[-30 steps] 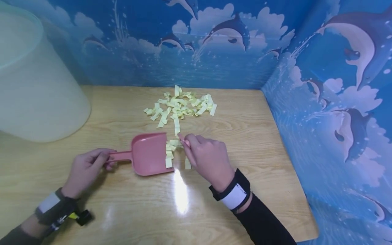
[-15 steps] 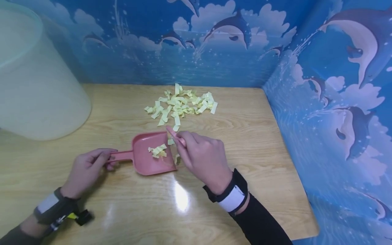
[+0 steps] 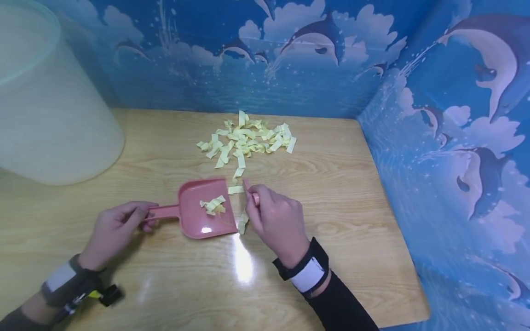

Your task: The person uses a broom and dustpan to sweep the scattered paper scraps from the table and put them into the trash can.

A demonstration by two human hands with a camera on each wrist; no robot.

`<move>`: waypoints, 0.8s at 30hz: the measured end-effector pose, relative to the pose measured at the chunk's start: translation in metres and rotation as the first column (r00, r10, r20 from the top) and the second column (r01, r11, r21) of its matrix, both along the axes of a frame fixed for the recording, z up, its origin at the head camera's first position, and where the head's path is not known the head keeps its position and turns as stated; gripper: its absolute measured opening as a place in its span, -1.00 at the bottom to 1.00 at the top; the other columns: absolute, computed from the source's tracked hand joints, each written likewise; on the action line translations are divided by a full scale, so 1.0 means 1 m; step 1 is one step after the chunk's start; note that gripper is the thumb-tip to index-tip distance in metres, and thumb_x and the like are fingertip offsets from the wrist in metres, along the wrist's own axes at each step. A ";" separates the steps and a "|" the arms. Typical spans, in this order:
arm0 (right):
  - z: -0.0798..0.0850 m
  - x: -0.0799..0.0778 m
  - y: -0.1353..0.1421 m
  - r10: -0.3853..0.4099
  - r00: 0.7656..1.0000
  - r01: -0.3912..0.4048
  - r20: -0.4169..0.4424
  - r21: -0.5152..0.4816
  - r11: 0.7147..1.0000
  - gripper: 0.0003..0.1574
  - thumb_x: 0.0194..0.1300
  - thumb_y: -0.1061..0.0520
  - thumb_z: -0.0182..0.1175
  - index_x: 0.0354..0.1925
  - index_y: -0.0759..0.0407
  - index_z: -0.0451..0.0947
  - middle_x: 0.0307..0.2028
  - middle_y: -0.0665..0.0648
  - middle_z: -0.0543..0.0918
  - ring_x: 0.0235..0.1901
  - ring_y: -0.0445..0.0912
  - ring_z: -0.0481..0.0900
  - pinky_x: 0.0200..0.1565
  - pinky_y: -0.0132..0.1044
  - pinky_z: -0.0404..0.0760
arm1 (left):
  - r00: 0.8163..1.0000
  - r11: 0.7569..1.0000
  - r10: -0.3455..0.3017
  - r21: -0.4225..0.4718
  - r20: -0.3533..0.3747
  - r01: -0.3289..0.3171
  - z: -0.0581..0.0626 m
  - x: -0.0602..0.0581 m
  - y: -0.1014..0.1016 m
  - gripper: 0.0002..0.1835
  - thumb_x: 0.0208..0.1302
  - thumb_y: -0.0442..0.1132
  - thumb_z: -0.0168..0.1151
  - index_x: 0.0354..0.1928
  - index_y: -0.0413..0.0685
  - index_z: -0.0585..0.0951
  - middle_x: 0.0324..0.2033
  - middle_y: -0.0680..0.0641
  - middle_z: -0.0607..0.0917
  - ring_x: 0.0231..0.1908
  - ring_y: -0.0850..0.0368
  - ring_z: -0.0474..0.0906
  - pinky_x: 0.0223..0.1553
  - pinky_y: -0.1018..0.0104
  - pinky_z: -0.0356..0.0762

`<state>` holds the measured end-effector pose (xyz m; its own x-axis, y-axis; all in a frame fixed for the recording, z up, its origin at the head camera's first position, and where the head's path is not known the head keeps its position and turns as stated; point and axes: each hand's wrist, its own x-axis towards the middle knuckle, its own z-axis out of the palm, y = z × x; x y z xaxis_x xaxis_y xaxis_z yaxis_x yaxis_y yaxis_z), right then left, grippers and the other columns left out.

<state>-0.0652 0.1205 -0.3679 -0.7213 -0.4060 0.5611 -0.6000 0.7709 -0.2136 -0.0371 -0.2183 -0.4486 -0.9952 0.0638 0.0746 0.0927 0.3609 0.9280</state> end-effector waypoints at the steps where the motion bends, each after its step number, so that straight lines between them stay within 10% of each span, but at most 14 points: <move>1: 0.000 0.000 -0.006 0.029 1.000 -0.029 -0.001 -0.024 0.999 -0.69 0.48 0.04 0.02 -0.22 0.24 0.58 -0.59 0.01 0.63 -0.73 -0.27 0.42 -0.75 -0.43 0.38 | 1.000 1.000 -0.003 0.001 -0.001 0.003 -0.001 0.000 0.001 -0.76 0.51 -0.27 0.08 -0.06 -0.25 0.68 -0.45 -0.10 0.76 -0.50 0.07 0.69 -0.46 0.31 0.72; 9: 0.013 -0.009 -0.023 0.139 0.987 -0.150 -0.076 -0.156 0.976 -0.63 0.52 0.03 0.01 -0.22 0.28 0.59 -0.55 0.07 0.69 -0.75 -0.28 0.40 -0.76 -0.51 0.31 | 1.000 1.000 -0.017 -0.010 -0.011 0.017 -0.005 -0.004 0.003 -0.76 0.52 -0.23 0.09 -0.05 -0.20 0.69 -0.45 -0.04 0.77 -0.51 0.11 0.69 -0.46 0.33 0.71; 18: 0.012 -0.035 0.010 -0.004 1.000 0.004 -0.002 0.036 0.999 -0.69 0.50 0.03 0.05 -0.20 0.24 0.58 -0.52 0.12 0.70 -0.70 -0.15 0.55 -0.74 -0.32 0.45 | 1.000 1.000 0.012 -0.025 0.026 -0.011 -0.006 -0.005 -0.006 -0.71 0.54 -0.18 0.05 -0.04 -0.23 0.68 -0.44 -0.06 0.76 -0.49 0.12 0.70 -0.44 0.32 0.72; 24: 0.003 -0.032 0.001 0.044 0.997 -0.049 0.055 0.081 0.995 -0.73 0.50 0.03 0.06 -0.16 0.20 0.57 -0.50 0.03 0.65 -0.65 -0.18 0.53 -0.69 -0.31 0.48 | 0.999 1.000 0.020 -0.025 0.043 -0.019 -0.005 -0.006 -0.008 -0.71 0.54 -0.19 0.05 -0.04 -0.24 0.67 -0.44 -0.06 0.76 -0.48 0.08 0.70 -0.44 0.30 0.73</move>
